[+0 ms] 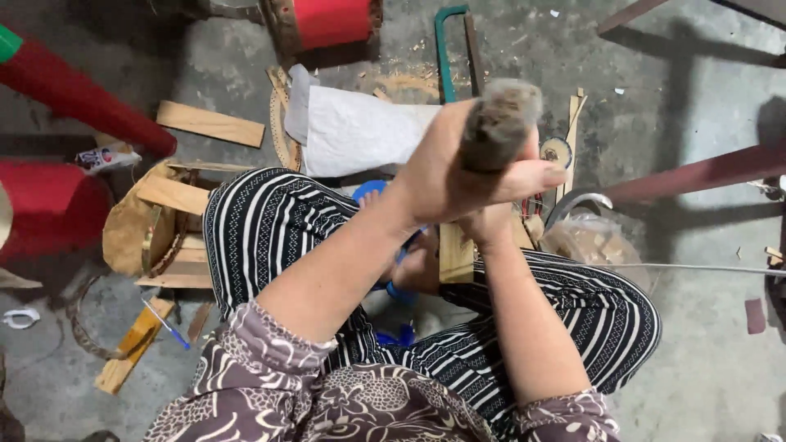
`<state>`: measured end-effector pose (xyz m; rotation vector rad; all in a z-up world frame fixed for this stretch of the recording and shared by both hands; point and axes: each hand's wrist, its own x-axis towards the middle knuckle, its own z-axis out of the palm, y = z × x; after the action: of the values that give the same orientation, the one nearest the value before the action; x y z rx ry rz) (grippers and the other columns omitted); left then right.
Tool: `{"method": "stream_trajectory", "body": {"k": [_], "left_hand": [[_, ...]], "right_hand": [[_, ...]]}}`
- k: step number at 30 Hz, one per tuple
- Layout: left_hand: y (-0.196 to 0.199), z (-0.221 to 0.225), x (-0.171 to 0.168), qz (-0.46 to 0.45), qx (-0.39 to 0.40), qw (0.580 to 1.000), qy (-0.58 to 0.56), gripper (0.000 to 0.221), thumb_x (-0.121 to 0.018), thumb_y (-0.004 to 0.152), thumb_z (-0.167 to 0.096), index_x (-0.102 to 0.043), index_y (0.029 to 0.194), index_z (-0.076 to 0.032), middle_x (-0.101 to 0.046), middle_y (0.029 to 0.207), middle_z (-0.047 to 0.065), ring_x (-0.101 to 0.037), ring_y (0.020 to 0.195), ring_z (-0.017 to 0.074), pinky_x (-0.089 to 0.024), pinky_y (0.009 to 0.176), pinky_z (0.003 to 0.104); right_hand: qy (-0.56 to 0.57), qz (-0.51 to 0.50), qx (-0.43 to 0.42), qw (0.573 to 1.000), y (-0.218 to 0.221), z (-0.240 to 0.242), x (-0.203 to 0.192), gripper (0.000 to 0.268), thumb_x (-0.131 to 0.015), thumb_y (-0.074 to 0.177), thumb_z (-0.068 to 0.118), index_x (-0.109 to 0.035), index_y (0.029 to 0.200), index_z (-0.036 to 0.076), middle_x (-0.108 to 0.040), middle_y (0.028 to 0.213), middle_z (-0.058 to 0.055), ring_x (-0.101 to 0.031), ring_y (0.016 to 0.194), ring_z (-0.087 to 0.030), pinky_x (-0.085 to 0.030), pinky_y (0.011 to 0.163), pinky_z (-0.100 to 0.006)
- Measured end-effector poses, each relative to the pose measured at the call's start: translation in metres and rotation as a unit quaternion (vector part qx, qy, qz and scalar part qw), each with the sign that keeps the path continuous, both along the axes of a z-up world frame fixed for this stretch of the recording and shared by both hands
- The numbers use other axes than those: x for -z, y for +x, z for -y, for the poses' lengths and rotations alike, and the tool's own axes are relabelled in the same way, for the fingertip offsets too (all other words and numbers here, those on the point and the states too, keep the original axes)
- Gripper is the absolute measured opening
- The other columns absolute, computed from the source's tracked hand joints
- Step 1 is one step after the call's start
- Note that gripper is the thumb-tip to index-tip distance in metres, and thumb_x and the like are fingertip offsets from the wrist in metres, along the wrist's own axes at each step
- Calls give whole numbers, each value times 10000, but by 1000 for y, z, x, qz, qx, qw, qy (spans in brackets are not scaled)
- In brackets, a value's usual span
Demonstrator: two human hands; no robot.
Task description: Shaping and cutting wooden slats using a hammer and hacksaw to fit them into a frame.
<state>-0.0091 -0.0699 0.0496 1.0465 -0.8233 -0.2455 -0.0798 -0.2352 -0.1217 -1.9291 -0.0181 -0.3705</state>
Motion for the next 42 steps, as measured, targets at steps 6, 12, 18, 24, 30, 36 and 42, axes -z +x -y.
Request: {"method": "stream_trajectory", "body": {"k": [6, 12, 18, 24, 30, 36, 42], "left_hand": [[-14, 12, 0, 87, -57, 994, -16, 163, -719, 791, -152, -603, 882, -81, -658, 809, 24, -570, 666, 143, -485, 650, 269], [-25, 31, -12, 124, -62, 990, -1, 163, -660, 816, -218, -612, 913, -96, -664, 783, 3, -570, 607, 117, -456, 570, 261], [-37, 71, -16, 182, -89, 977, 74, 248, -724, 688, -179, -497, 786, -156, -662, 643, -19, -610, 478, 130, -477, 469, 258], [-31, 82, -16, 213, -52, 963, 159, 708, -438, 660, -829, -459, 873, -154, -704, 775, 7, -739, 648, 180, -586, 601, 346], [7, 32, 70, -98, -224, 965, 95, 239, -515, 1018, -91, -561, 1252, -91, -654, 1260, 88, -655, 1172, 213, -573, 1062, 368], [-31, 47, 320, -24, -255, 880, 401, 309, -526, 971, -90, -645, 1250, -151, -670, 1155, 47, -622, 1221, 274, -232, 1239, 496], [-42, 48, 359, 36, -217, 841, 495, 251, -577, 983, -218, -705, 1199, -225, -761, 1071, 38, -679, 1116, 243, -94, 1239, 589]], "right_hand": [[82, 38, 21, 996, -17, 6, -6, 238, -731, 796, 210, -606, 937, 65, -589, 830, 2, -495, 745, -138, -465, 697, -311], [159, 75, 34, 984, -19, 11, -12, 196, -708, 818, 169, -572, 926, 77, -565, 783, -1, -499, 694, -138, -469, 664, -297], [241, 104, 41, 964, -23, 13, -17, 170, -685, 841, 128, -537, 914, 89, -542, 737, -4, -502, 644, -138, -473, 632, -282], [328, 136, 56, 933, -26, 16, -15, 165, -662, 863, 87, -502, 903, 101, -518, 690, -7, -505, 593, -139, -477, 599, -268], [406, 165, 58, 897, -22, 22, -18, 184, -639, 886, 46, -468, 892, 113, -494, 643, -10, -508, 542, -139, -481, 566, -253], [386, 192, 77, 899, -23, 69, 22, 221, -592, 930, 130, -388, 853, 163, -365, 538, -61, -494, 426, -242, -527, 544, -386], [394, 179, 104, 896, -30, 71, 4, 187, -548, 948, 180, -385, 858, 178, -337, 554, -42, -446, 444, -221, -499, 587, -397]]}}
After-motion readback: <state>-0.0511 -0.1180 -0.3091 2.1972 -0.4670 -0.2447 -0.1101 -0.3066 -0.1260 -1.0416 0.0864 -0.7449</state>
